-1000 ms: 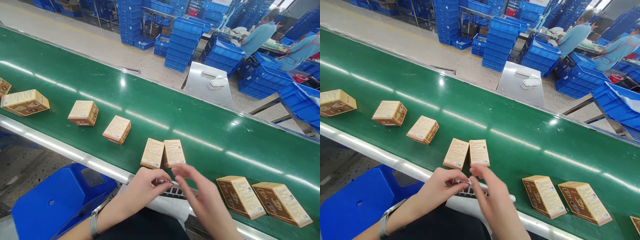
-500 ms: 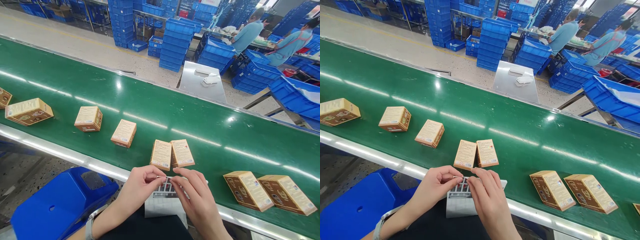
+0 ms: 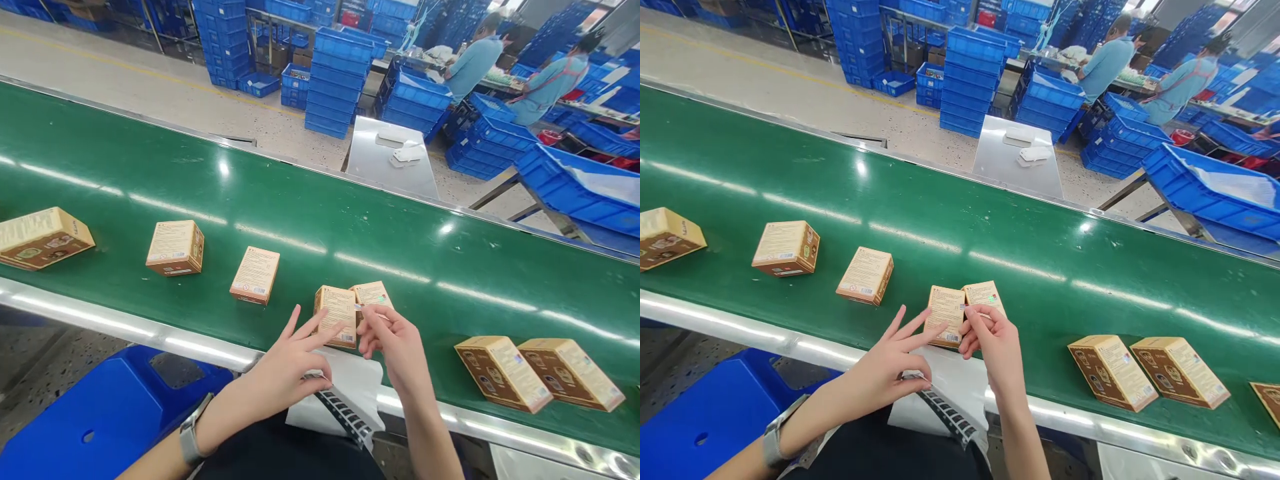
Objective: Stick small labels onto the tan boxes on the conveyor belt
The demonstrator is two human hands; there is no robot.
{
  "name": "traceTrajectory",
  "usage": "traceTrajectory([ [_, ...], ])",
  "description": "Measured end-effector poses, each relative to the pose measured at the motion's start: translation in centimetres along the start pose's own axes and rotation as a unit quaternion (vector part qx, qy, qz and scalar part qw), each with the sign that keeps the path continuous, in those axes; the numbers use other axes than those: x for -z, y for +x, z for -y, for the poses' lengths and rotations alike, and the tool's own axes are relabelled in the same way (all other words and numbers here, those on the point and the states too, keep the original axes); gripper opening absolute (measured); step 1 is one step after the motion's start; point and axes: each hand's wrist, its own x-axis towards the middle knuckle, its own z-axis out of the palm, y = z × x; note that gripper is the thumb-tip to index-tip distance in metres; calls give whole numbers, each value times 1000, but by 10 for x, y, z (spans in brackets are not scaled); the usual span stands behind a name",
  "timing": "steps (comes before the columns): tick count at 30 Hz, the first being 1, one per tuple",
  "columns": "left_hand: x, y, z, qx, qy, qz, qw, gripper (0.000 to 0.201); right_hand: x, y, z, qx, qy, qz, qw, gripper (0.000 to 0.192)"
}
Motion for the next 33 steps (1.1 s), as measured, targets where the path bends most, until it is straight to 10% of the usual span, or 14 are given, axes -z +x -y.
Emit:
traceTrajectory([
  [21,-20,40,-23,17,-19,99,995,14,15,-3,-6,-1,-105,-107,989,44],
  [33,-26,42,-28,31,-170,45,984,9,44,-14,17,58,-209,-153,964,41],
])
